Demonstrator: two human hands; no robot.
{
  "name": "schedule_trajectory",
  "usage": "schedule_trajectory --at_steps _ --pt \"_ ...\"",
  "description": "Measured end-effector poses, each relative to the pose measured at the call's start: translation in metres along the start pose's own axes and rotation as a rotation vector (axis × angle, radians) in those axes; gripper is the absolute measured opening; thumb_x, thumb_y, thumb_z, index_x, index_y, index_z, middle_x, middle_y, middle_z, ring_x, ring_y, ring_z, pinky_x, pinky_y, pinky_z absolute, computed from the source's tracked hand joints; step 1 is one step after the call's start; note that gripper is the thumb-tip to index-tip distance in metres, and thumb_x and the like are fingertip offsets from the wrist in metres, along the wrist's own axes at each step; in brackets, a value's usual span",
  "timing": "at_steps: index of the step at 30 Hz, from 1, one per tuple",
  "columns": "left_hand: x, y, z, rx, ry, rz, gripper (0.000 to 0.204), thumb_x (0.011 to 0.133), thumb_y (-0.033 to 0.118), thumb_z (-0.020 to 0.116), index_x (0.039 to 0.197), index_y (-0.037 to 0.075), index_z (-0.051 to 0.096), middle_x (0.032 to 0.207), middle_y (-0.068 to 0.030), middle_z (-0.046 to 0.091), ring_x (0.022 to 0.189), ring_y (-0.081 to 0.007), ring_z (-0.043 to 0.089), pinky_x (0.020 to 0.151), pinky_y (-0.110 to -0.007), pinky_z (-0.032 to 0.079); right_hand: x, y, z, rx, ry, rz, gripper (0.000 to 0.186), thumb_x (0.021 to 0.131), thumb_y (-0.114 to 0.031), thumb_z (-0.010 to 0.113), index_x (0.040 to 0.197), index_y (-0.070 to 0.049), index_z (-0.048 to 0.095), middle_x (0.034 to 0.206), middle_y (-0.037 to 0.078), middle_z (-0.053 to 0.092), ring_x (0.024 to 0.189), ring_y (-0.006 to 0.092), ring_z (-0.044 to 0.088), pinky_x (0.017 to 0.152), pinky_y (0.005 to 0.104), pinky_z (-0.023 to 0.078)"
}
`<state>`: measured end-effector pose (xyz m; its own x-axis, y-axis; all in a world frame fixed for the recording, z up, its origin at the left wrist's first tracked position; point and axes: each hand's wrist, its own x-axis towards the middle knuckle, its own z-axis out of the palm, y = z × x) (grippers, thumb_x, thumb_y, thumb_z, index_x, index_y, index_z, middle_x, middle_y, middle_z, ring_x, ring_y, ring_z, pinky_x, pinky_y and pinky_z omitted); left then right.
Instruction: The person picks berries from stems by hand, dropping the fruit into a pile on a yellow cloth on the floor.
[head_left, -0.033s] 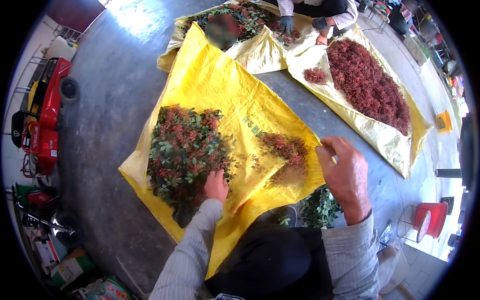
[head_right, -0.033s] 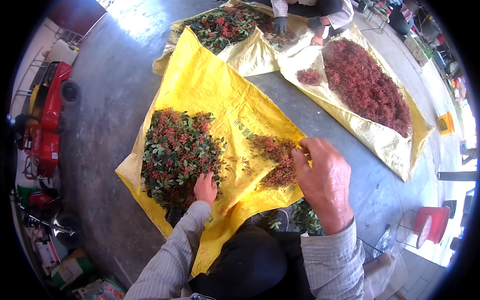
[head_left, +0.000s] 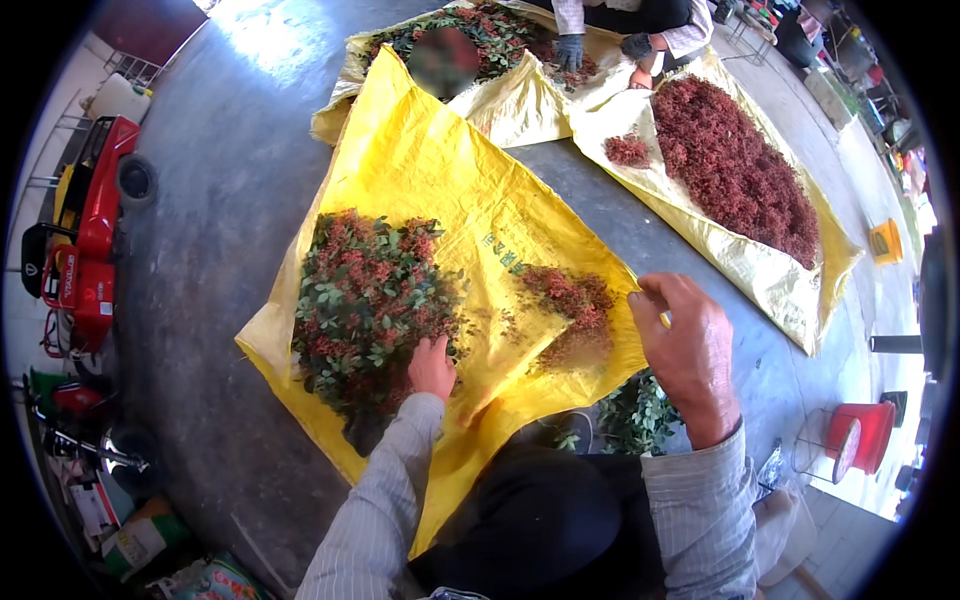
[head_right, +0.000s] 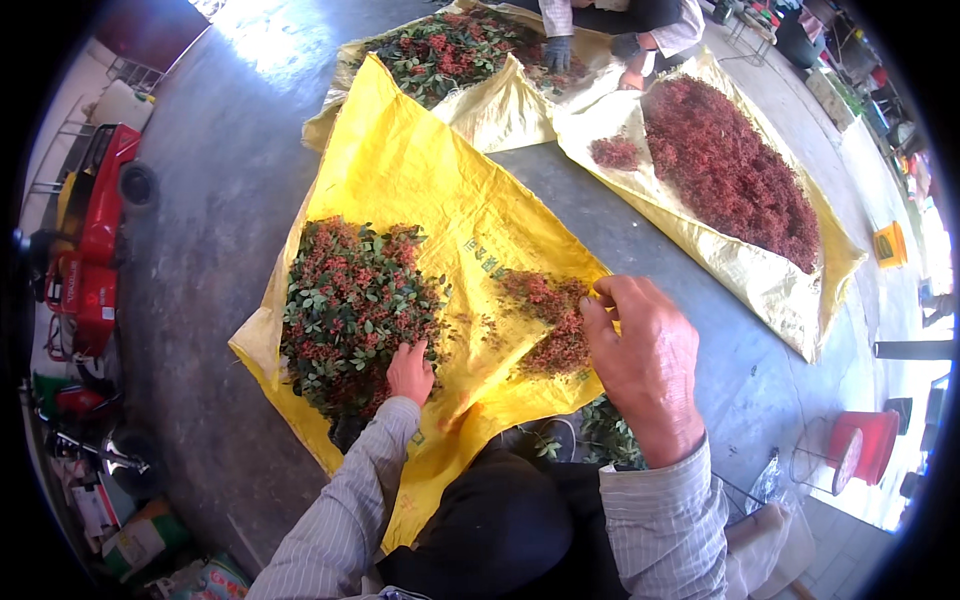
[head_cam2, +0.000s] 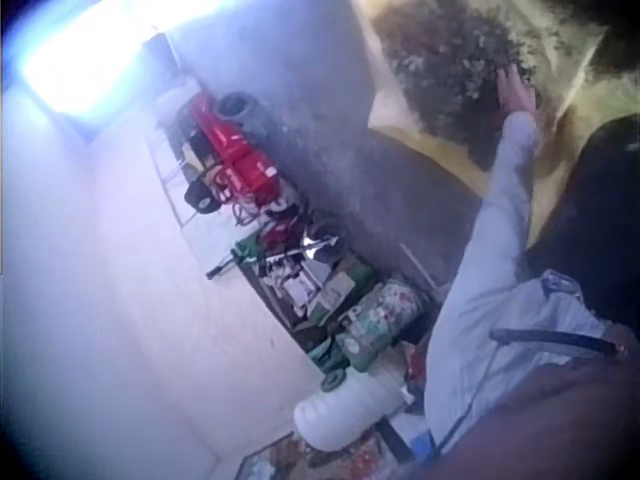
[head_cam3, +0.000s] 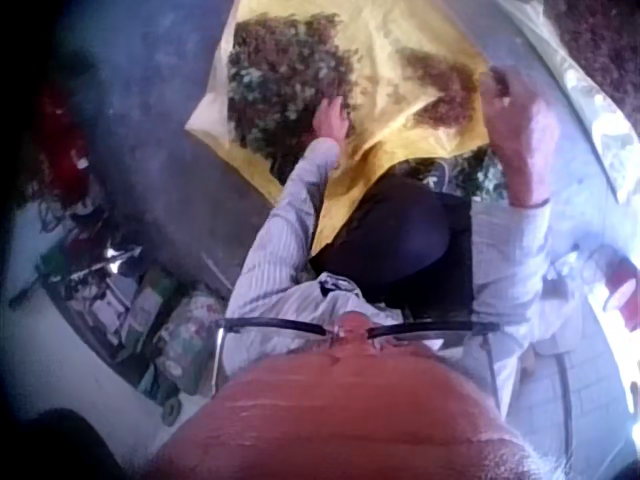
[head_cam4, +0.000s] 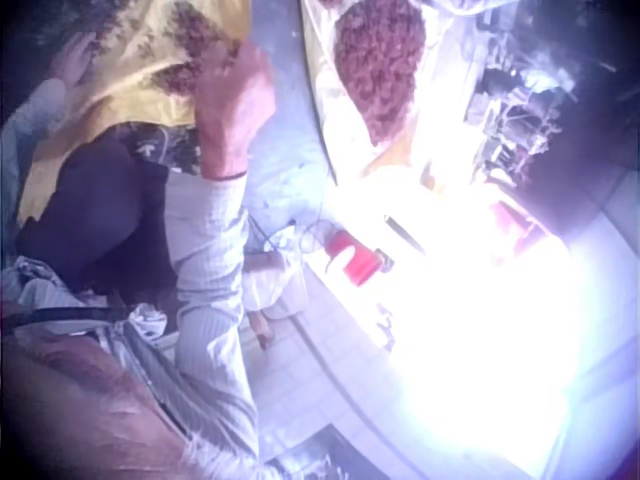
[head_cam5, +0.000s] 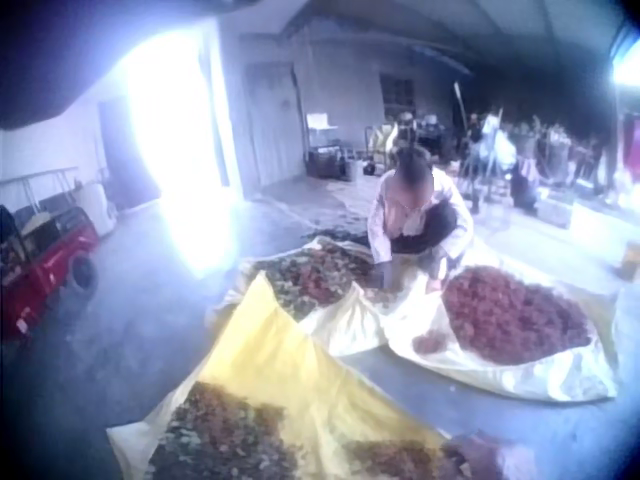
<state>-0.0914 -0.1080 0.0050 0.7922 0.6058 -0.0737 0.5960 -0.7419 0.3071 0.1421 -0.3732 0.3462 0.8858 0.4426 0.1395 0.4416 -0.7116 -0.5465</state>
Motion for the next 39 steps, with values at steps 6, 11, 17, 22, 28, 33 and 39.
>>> schedule_trajectory --at_steps 6,11,17,22,28,33,39 --pt "0.013 -0.019 0.015 0.077 -0.124 0.178 0.014 0.08 0.009 0.077 0.094 0.012 0.076 0.101 -0.0137 0.064 0.1 -0.0392 0.065 0.082 -0.052 0.056 0.0 0.001 -0.003 -0.024 -0.049 0.012 0.019 0.094 -0.022 0.075 0.103 -0.005 0.075 0.097 0.016 0.074 0.091 0.0386 0.073 0.08 0.0483 0.057" --pt "-0.002 -0.01 -0.005 -0.214 -0.025 0.002 0.012 0.091 0.015 0.078 0.098 0.004 0.077 0.098 -0.0129 0.066 0.086 -0.0372 0.066 0.077 -0.049 0.055 -0.003 0.013 -0.006 -0.025 -0.033 0.002 0.019 0.094 -0.022 0.074 0.103 -0.005 0.074 0.094 0.017 0.073 0.09 0.0403 0.071 0.078 0.0504 0.056" --pt "-0.027 -0.028 -0.05 -0.505 0.12 -0.253 0.02 0.099 0.015 0.077 0.111 0.0 0.08 0.101 -0.0127 0.073 0.083 -0.0257 0.069 0.073 -0.044 0.058 -0.007 0.014 -0.008 -0.051 -0.093 -0.006 0.02 0.095 -0.025 0.073 0.099 -0.005 0.071 0.095 0.018 0.073 0.091 0.0424 0.071 0.078 0.0522 0.055" --pt "-0.042 -0.041 -0.088 -0.664 0.241 -0.214 0.02 0.101 0.013 0.073 0.115 -0.001 0.076 0.105 -0.0094 0.075 0.091 -0.0181 0.071 0.078 -0.034 0.058 -0.012 0.015 0.003 -0.036 -0.085 -0.047 0.024 0.095 -0.029 0.071 0.098 -0.005 0.07 0.093 0.019 0.073 0.09 0.0435 0.07 0.077 0.054 0.055" --pt "-0.029 -0.028 -0.146 -1.314 0.125 -0.51 0.026 0.105 0.019 0.07 0.127 0.004 0.069 0.103 -0.003 0.068 0.093 -0.0163 0.068 0.082 -0.038 0.063 -0.015 -0.003 0.004 -0.057 -0.111 -0.136 0.021 0.095 -0.027 0.068 0.094 -0.005 0.069 0.092 0.02 0.073 0.09 0.0435 0.071 0.077 0.0556 0.056" --pt "-0.021 0.002 -0.2 -1.516 0.125 -0.345 0.023 0.108 0.013 0.062 0.13 0.005 0.063 0.108 -0.0063 0.07 0.096 -0.0219 0.072 0.082 -0.04 0.063 -0.026 -0.021 0.003 -0.056 -0.172 -0.177 0.021 0.096 -0.026 0.066 0.096 -0.006 0.07 0.092 0.018 0.074 0.089 0.0414 0.072 0.077 0.0541 0.057" --pt "-0.012 0.054 -0.269 -1.757 -0.048 -0.2 0.021 0.108 0.006 0.057 0.128 0.003 0.062 0.114 -0.0106 0.073 0.095 -0.0257 0.075 0.081 -0.034 0.063 -0.044 -0.047 0.005 0.209 -0.169 -0.241 0.022 0.099 -0.026 0.064 0.106 -0.008 0.075 0.099 0.018 0.077 0.092 0.0406 0.074 0.08 0.051 0.058"
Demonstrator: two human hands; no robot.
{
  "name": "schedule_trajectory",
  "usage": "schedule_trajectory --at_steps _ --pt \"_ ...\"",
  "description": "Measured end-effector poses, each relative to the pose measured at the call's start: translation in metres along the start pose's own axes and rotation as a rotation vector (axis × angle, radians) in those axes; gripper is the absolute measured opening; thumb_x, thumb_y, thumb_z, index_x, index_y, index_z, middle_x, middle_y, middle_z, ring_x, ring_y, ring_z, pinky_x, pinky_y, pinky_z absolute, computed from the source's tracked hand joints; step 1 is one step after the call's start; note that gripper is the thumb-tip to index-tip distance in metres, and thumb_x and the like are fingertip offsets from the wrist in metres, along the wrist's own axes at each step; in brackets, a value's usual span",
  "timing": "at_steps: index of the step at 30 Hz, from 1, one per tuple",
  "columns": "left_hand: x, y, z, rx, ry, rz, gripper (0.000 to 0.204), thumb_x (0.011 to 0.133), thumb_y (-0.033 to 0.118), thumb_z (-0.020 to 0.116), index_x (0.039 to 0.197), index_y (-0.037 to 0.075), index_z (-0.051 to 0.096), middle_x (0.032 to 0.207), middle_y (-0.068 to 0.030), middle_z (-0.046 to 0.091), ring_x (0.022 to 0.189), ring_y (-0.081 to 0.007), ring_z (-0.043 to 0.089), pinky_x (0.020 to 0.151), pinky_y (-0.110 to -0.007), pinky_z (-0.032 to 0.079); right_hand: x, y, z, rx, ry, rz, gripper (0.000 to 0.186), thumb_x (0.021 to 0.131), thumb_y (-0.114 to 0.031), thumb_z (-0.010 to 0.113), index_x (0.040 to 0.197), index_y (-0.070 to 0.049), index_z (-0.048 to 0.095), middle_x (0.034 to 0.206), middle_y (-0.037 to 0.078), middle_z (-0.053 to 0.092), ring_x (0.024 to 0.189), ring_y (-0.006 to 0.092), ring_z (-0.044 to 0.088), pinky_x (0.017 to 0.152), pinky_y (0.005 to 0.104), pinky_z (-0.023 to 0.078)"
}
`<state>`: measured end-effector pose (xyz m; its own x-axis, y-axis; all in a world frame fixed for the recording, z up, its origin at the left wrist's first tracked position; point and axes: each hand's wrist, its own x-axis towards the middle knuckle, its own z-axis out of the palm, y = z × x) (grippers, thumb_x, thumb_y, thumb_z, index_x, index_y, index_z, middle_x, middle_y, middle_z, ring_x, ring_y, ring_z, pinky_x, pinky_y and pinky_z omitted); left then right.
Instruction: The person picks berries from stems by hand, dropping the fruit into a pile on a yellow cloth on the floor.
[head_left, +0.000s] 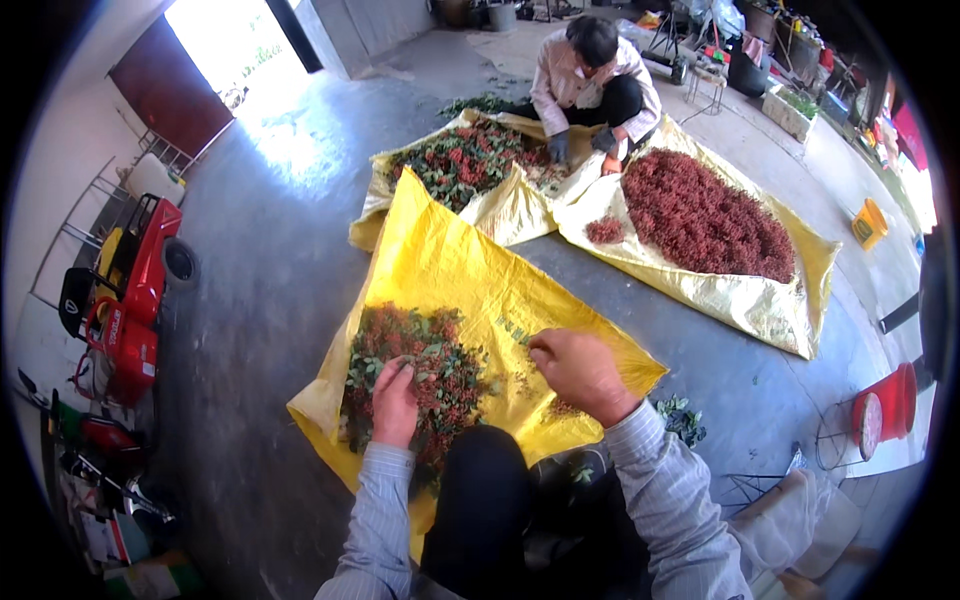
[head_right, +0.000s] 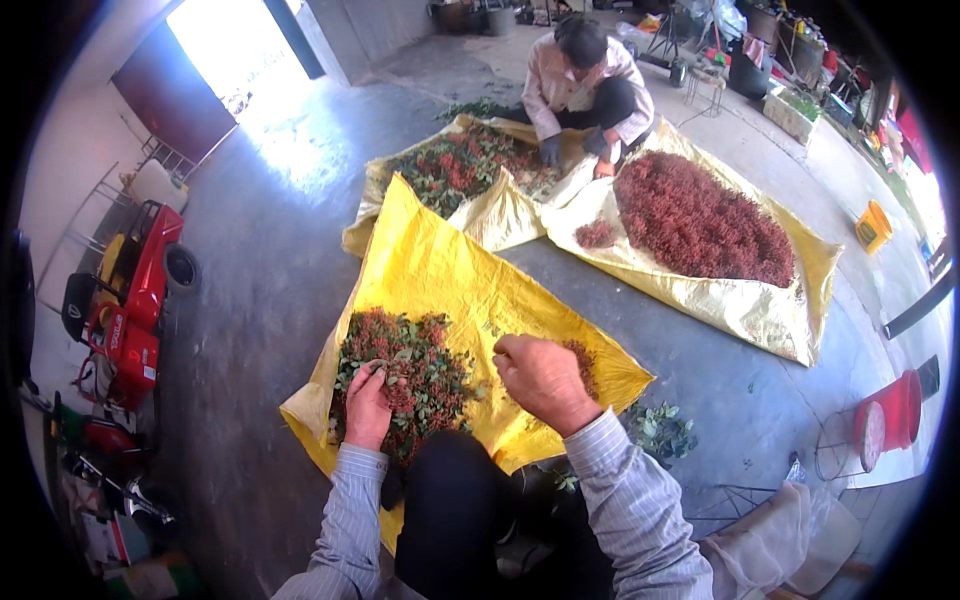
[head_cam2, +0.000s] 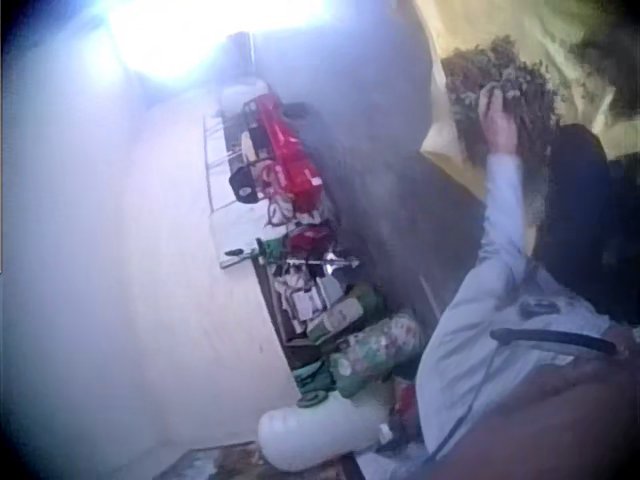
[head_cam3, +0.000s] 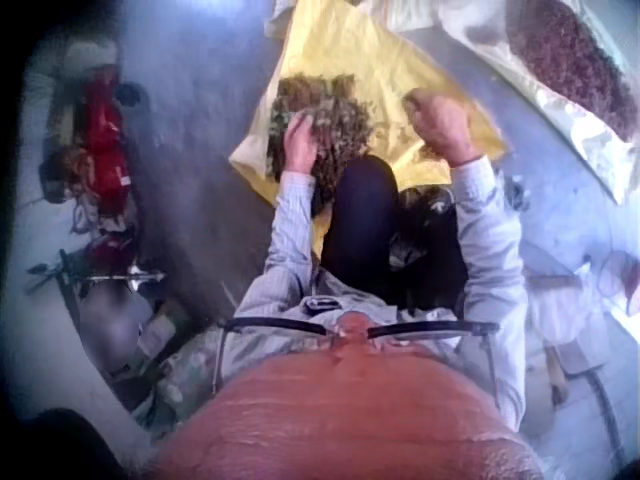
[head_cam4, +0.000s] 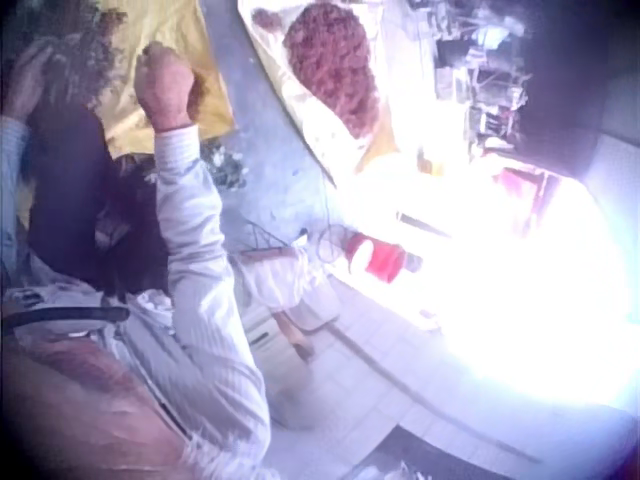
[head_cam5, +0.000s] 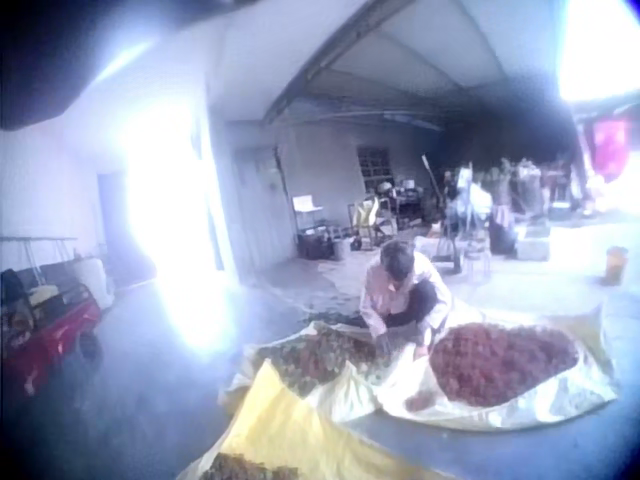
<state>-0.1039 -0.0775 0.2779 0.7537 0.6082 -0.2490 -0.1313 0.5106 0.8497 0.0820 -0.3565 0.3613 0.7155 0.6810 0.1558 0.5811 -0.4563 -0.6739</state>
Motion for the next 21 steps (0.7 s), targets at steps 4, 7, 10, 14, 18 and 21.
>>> schedule_trajectory --at_steps 4,7,10,14,18,21 --pt "0.001 0.025 0.037 0.054 -0.124 0.061 0.019 0.107 0.005 0.06 0.124 0.004 0.066 0.107 -0.0074 0.073 0.084 -0.0156 0.07 0.074 -0.028 0.06 -0.002 -0.024 -0.011 0.263 -0.028 0.056 0.027 0.1 -0.027 0.068 0.112 -0.004 0.076 0.102 0.019 0.079 0.093 0.0345 0.076 0.083 0.0441 0.06" --pt "-0.01 0.042 0.093 0.143 -0.229 0.0 0.017 0.105 0.005 0.063 0.121 0.003 0.068 0.104 -0.0059 0.073 0.081 -0.0126 0.068 0.073 -0.027 0.058 -0.003 -0.016 -0.02 0.522 -0.023 0.076 0.033 0.099 -0.024 0.073 0.119 0.002 0.076 0.101 0.015 0.08 0.09 0.0209 0.075 0.085 0.0355 0.06" --pt "-0.012 0.043 0.126 0.156 -0.309 -0.009 0.016 0.103 0.004 0.066 0.119 0.003 0.069 0.104 -0.0051 0.073 0.082 -0.0119 0.069 0.073 -0.026 0.058 -0.004 -0.022 -0.029 0.804 -0.108 0.206 0.037 0.098 -0.027 0.077 0.121 0.003 0.075 0.101 0.008 0.078 0.087 0.0132 0.07 0.077 0.031 0.058" --pt "-0.01 0.028 0.171 0.12 -0.344 -0.022 0.016 0.103 0.004 0.067 0.119 0.003 0.069 0.103 -0.0049 0.075 0.081 -0.0113 0.07 0.071 -0.025 0.058 -0.003 -0.007 -0.025 0.852 -0.017 0.248 0.037 0.097 -0.028 0.08 0.12 0.001 0.075 0.099 0.004 0.075 0.08 0.0081 0.065 0.068 0.0254 0.054" --pt "-0.003 0.01 0.186 0.056 -0.349 -0.031 0.018 0.102 0.004 0.069 0.12 0.003 0.069 0.104 -0.0056 0.075 0.079 -0.0117 0.07 0.069 -0.026 0.059 -0.002 0.006 -0.029 0.913 0.031 0.282 0.03 0.097 -0.022 0.079 0.117 0.0 0.074 0.096 0.002 0.074 0.079 0.007 0.065 0.065 0.0243 0.054" --pt "-0.004 -0.001 0.196 0.025 -0.314 -0.032 0.018 0.102 0.004 0.069 0.12 0.003 0.069 0.103 -0.0057 0.074 0.079 -0.0117 0.07 0.07 -0.026 0.059 -0.003 0.019 -0.031 0.946 0.08 0.319 0.026 0.098 -0.019 0.077 0.116 0.0 0.074 0.098 0.002 0.074 0.081 0.0074 0.066 0.064 0.0239 0.055"
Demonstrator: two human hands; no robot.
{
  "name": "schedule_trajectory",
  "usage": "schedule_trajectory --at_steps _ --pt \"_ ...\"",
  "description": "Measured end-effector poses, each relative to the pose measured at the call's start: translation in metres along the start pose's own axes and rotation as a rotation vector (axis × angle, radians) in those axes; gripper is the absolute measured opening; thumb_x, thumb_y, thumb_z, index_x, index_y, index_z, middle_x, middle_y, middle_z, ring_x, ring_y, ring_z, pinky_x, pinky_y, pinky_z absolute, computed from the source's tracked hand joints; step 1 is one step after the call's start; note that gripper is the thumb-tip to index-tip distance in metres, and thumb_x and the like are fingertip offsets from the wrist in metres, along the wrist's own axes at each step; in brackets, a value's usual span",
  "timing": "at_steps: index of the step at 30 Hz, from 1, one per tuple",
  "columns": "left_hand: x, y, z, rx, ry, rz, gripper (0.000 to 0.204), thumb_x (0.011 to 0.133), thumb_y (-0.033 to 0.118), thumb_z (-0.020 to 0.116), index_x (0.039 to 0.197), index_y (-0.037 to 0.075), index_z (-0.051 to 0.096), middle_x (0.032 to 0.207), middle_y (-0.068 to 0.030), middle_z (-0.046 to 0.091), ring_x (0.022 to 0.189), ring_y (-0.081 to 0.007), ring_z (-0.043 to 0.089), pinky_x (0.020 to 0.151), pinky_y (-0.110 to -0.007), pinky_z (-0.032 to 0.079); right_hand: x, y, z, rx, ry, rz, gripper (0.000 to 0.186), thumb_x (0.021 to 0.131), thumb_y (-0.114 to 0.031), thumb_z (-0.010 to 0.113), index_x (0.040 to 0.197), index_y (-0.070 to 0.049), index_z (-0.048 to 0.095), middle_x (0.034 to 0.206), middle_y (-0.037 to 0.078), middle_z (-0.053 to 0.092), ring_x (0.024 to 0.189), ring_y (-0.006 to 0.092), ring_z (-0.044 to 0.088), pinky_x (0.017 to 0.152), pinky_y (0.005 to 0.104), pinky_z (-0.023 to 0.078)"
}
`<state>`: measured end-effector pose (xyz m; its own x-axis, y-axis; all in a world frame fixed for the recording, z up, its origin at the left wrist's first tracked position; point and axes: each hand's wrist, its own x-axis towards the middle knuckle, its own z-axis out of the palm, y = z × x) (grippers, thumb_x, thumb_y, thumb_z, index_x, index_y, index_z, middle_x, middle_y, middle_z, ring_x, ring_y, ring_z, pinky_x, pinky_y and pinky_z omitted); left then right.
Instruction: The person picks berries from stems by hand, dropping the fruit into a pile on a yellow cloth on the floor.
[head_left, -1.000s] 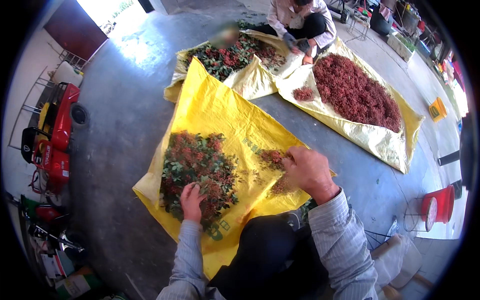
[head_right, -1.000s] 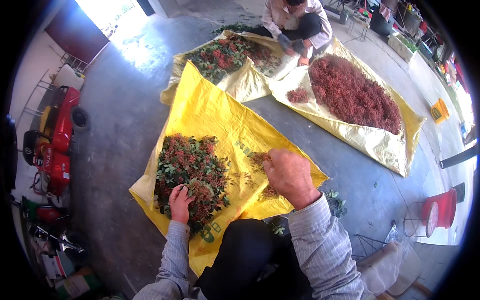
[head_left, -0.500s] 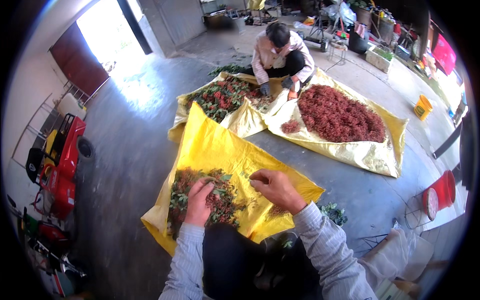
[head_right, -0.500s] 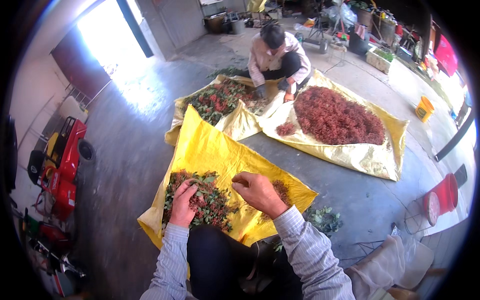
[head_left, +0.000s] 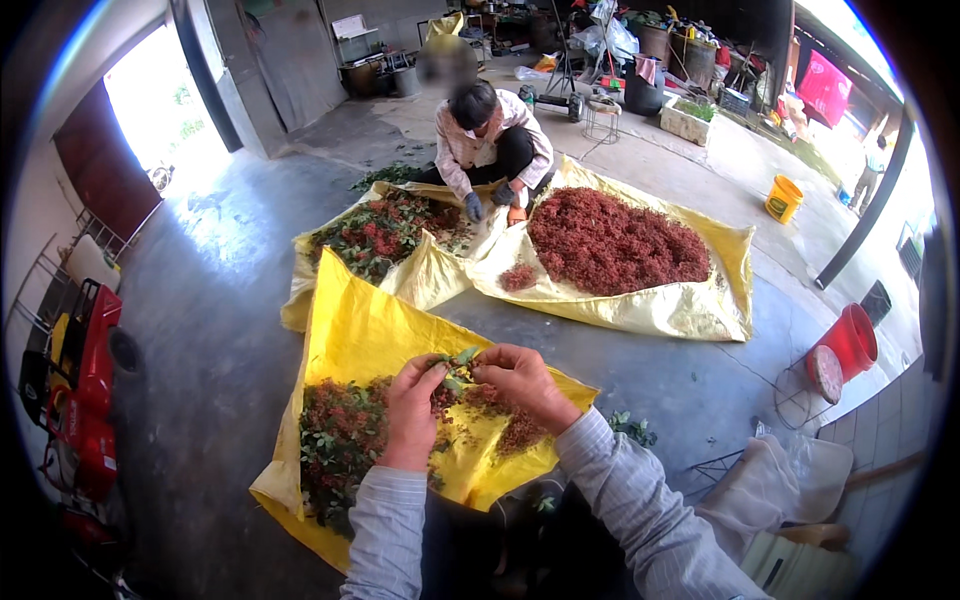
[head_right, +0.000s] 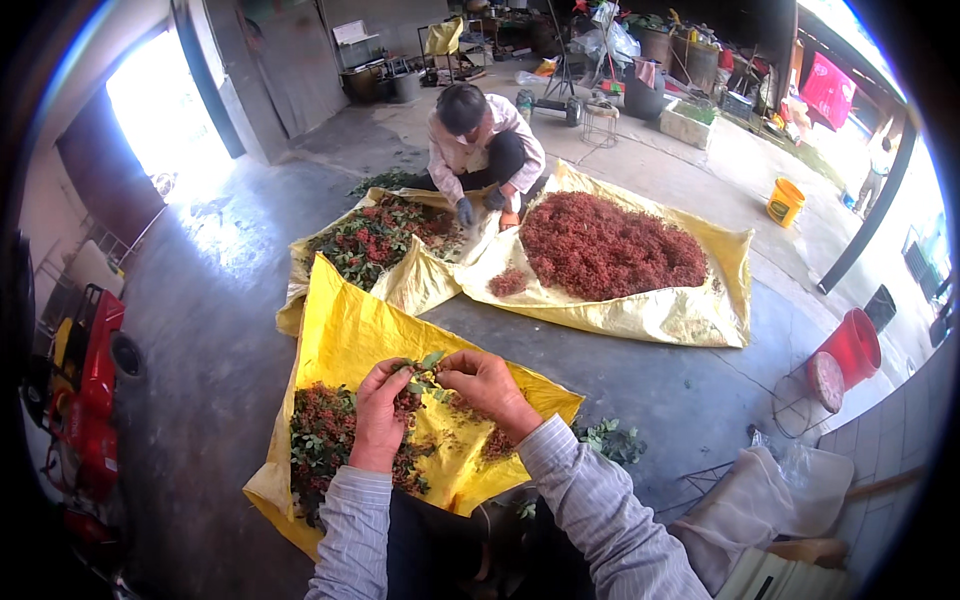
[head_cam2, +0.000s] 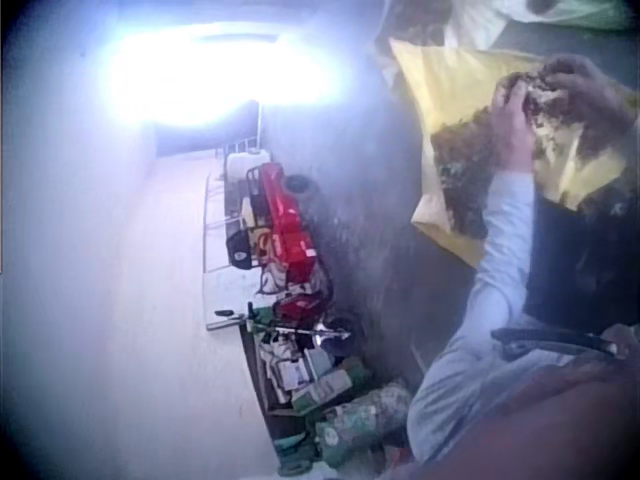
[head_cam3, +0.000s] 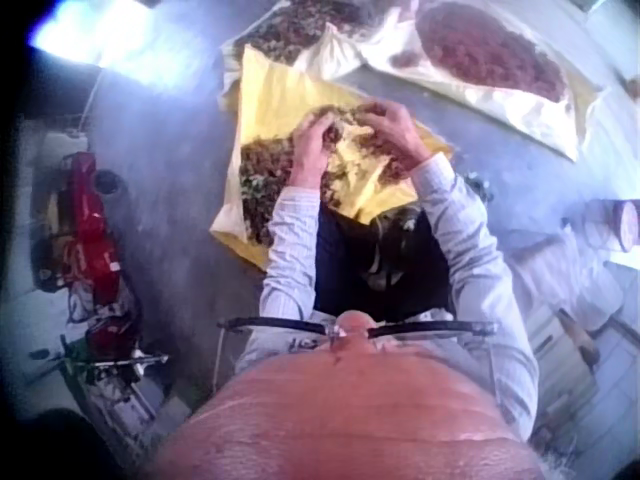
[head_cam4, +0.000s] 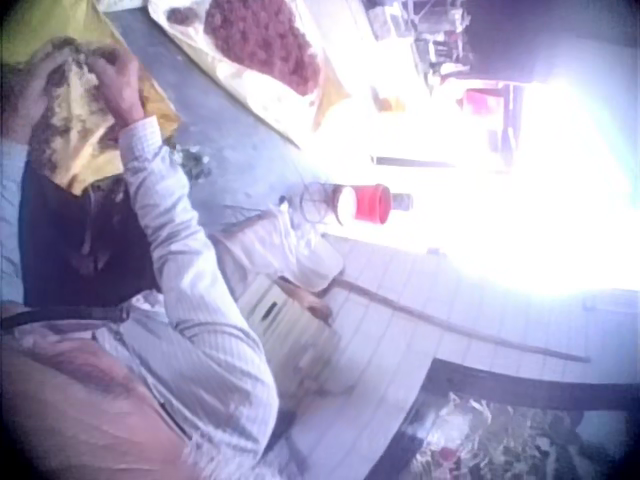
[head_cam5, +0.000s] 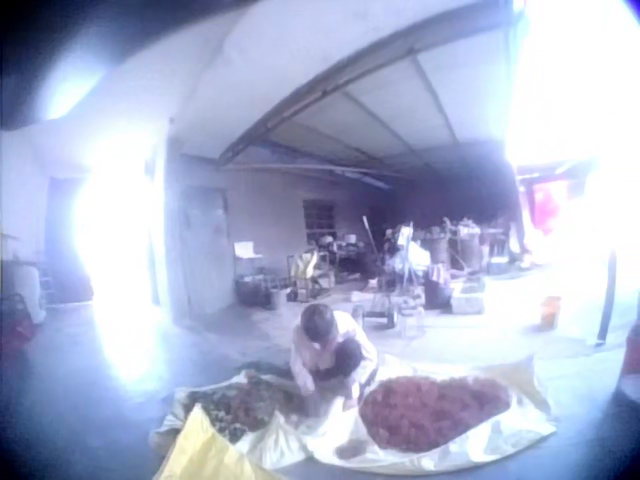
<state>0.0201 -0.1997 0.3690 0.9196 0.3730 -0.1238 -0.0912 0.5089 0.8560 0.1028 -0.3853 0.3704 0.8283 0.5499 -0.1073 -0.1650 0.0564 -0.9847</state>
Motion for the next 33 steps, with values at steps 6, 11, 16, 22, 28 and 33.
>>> schedule_trajectory --at_steps 6,11,16,22,28,33 --pt "0.006 -0.007 0.006 -0.067 0.064 -0.026 0.017 0.102 0.004 0.069 0.119 0.002 0.069 0.103 -0.007 0.074 0.077 -0.0128 0.069 0.068 -0.027 0.058 -0.008 -0.015 -0.002 0.228 -0.032 0.055 0.014 0.099 -0.014 0.074 0.109 -0.003 0.074 0.101 0.002 0.075 0.088 0.0104 0.07 0.076 0.0256 0.057" --pt "0.009 -0.007 0.014 -0.13 0.056 -0.138 0.016 0.103 0.002 0.067 0.119 0.002 0.068 0.102 -0.0081 0.073 0.074 -0.0143 0.068 0.066 -0.027 0.057 -0.008 -0.012 -0.015 0.223 -0.047 0.091 0.013 0.101 -0.016 0.072 0.108 -0.006 0.075 0.102 0.001 0.076 0.092 0.0103 0.07 0.077 0.0261 0.056" --pt "0.012 -0.013 0.001 -0.315 0.006 -0.227 0.016 0.103 0.002 0.067 0.119 0.003 0.069 0.1 -0.008 0.074 0.075 -0.0169 0.069 0.065 -0.03 0.057 -0.012 -0.021 -0.011 0.362 -0.084 0.151 0.013 0.102 -0.016 0.071 0.109 -0.007 0.074 0.105 0.003 0.078 0.095 0.0117 0.071 0.077 0.0264 0.055" --pt "0.014 -0.019 0.0 -0.511 -0.082 -0.239 0.017 0.104 0.003 0.066 0.119 0.007 0.07 0.103 -0.009 0.076 0.08 -0.0182 0.07 0.067 -0.033 0.057 -0.006 -0.007 -0.016 0.596 -0.099 0.173 0.02 0.102 -0.024 0.071 0.114 -0.008 0.074 0.109 0.003 0.078 0.104 0.0135 0.073 0.083 0.0302 0.053" --pt "0.026 -0.014 -0.017 -0.582 -0.01 -0.152 0.016 0.104 0.001 0.065 0.12 0.004 0.068 0.105 -0.012 0.076 0.082 -0.0229 0.072 0.069 -0.037 0.06 -0.002 -0.016 -0.028 0.184 0.071 0.102 0.027 0.1 -0.027 0.074 0.115 -0.005 0.072 0.114 0.005 0.076 0.108 0.0159 0.072 0.083 0.0352 0.057" --pt "0.029 -0.016 -0.018 -0.442 -0.032 -0.106 0.016 0.104 0.001 0.064 0.119 0.006 0.069 0.106 -0.0128 0.077 0.085 -0.0237 0.075 0.073 -0.037 0.062 -0.003 -0.003 -0.031 -0.537 0.354 -0.198 0.033 0.101 -0.027 0.073 0.119 0.0 0.072 0.106 0.004 0.076 0.101 0.0148 0.072 0.082 0.0317 0.057"
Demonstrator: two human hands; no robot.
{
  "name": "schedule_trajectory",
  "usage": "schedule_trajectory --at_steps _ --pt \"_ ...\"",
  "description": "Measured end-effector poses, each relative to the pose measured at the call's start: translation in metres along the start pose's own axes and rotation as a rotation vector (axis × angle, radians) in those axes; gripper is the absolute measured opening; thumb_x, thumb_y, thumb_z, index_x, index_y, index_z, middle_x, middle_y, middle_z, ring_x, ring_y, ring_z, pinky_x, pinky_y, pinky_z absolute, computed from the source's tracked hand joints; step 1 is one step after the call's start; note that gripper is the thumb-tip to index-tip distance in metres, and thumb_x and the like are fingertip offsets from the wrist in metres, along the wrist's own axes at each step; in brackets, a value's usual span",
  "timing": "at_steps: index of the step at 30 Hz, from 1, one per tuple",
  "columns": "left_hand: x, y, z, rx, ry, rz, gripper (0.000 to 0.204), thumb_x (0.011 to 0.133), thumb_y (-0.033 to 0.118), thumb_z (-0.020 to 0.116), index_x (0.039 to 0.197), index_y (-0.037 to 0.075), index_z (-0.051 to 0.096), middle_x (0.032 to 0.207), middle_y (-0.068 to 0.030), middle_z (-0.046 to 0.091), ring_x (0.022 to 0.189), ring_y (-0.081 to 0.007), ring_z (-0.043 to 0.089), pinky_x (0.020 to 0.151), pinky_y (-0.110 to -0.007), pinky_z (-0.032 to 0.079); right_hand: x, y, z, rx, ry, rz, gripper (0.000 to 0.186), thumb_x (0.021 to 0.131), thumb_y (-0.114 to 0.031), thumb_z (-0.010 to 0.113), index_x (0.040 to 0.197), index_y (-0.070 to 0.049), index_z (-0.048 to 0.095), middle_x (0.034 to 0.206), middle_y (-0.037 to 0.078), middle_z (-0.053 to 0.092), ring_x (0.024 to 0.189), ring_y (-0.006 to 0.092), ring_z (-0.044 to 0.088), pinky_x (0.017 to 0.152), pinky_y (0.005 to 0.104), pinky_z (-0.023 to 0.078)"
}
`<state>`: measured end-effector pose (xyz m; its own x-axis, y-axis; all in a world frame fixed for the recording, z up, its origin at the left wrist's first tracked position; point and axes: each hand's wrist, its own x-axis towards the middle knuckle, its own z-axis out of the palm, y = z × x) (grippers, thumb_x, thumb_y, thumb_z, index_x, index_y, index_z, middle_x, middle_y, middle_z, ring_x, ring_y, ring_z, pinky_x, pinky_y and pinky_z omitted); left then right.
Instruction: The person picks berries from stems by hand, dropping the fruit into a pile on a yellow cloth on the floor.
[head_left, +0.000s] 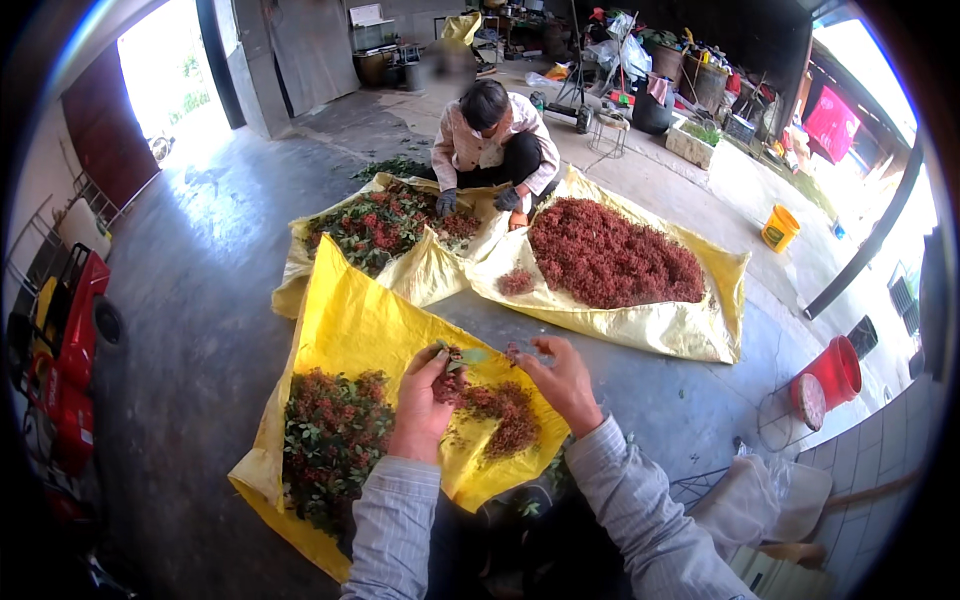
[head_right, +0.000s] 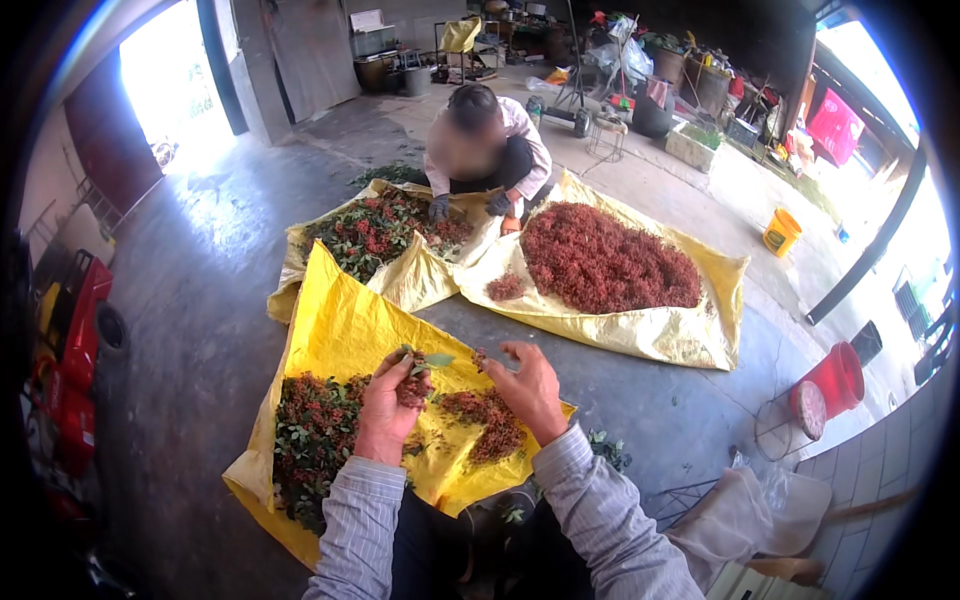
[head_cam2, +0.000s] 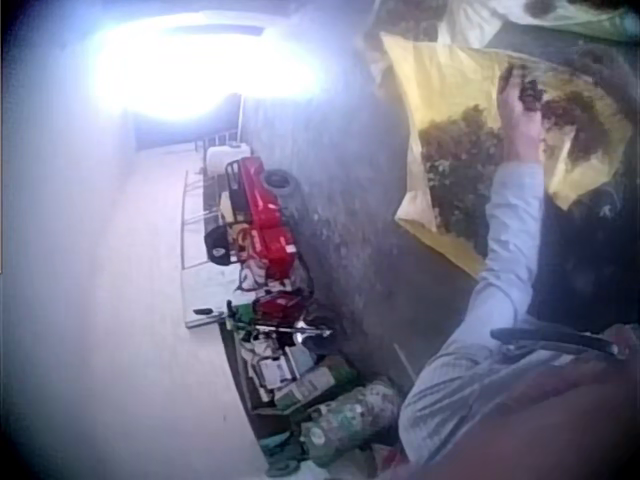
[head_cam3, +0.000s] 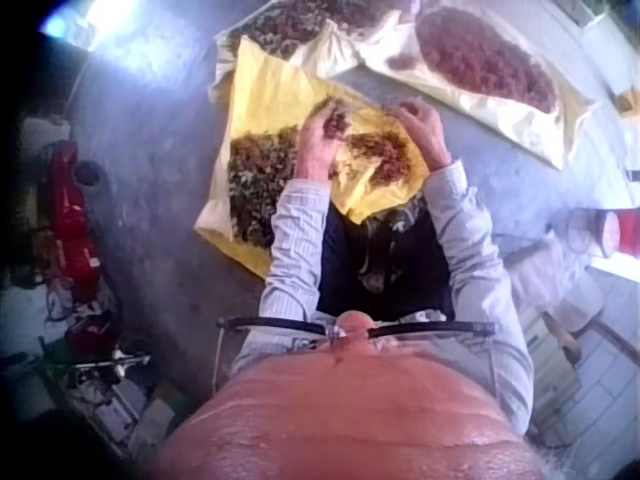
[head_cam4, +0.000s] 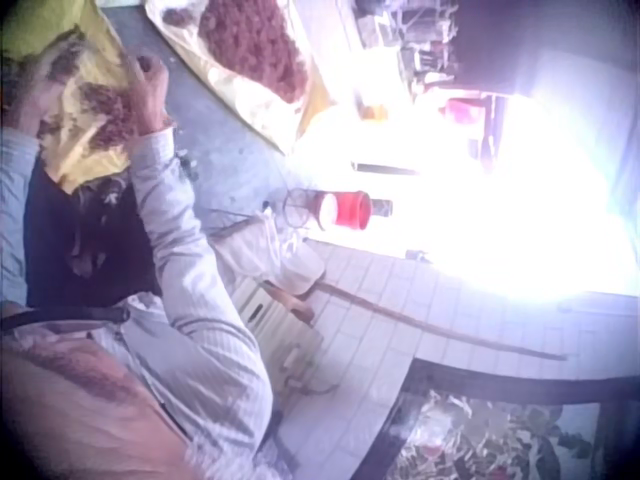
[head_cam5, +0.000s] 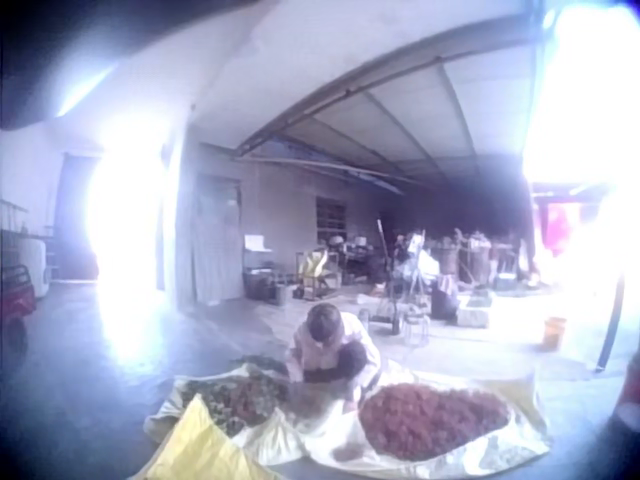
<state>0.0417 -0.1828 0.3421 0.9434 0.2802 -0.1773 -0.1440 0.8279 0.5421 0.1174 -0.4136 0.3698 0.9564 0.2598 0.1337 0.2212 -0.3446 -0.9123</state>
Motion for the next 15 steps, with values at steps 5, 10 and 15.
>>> schedule_trajectory --at_steps 5,10,15 --pt "-0.004 -0.012 0.017 0.136 0.077 0.035 0.017 0.102 0.0 0.066 0.119 0.005 0.066 0.106 -0.0129 0.076 0.089 -0.0244 0.077 0.08 -0.037 0.065 -0.018 -0.032 0.009 0.514 -0.193 0.177 0.031 0.099 -0.022 0.075 0.115 0.005 0.073 0.097 0.004 0.076 0.087 0.0098 0.067 0.076 0.0271 0.054" --pt "-0.007 -0.022 0.023 0.237 0.108 0.074 0.02 0.1 -0.001 0.068 0.119 0.001 0.063 0.108 -0.0133 0.075 0.093 -0.0221 0.075 0.083 -0.036 0.064 -0.018 -0.037 0.015 0.399 -0.248 0.118 0.033 0.097 -0.022 0.078 0.115 0.005 0.073 0.099 0.006 0.076 0.09 0.0104 0.068 0.078 0.0279 0.055" --pt "-0.007 -0.03 0.023 0.249 0.117 0.139 0.02 0.1 -0.002 0.067 0.12 0.0 0.062 0.108 -0.0135 0.074 0.094 -0.0222 0.075 0.083 -0.035 0.064 -0.018 -0.042 0.011 0.27 -0.353 0.08 0.036 0.094 -0.022 0.08 0.116 0.005 0.074 0.101 0.008 0.077 0.093 0.013 0.069 0.084 0.0297 0.056"
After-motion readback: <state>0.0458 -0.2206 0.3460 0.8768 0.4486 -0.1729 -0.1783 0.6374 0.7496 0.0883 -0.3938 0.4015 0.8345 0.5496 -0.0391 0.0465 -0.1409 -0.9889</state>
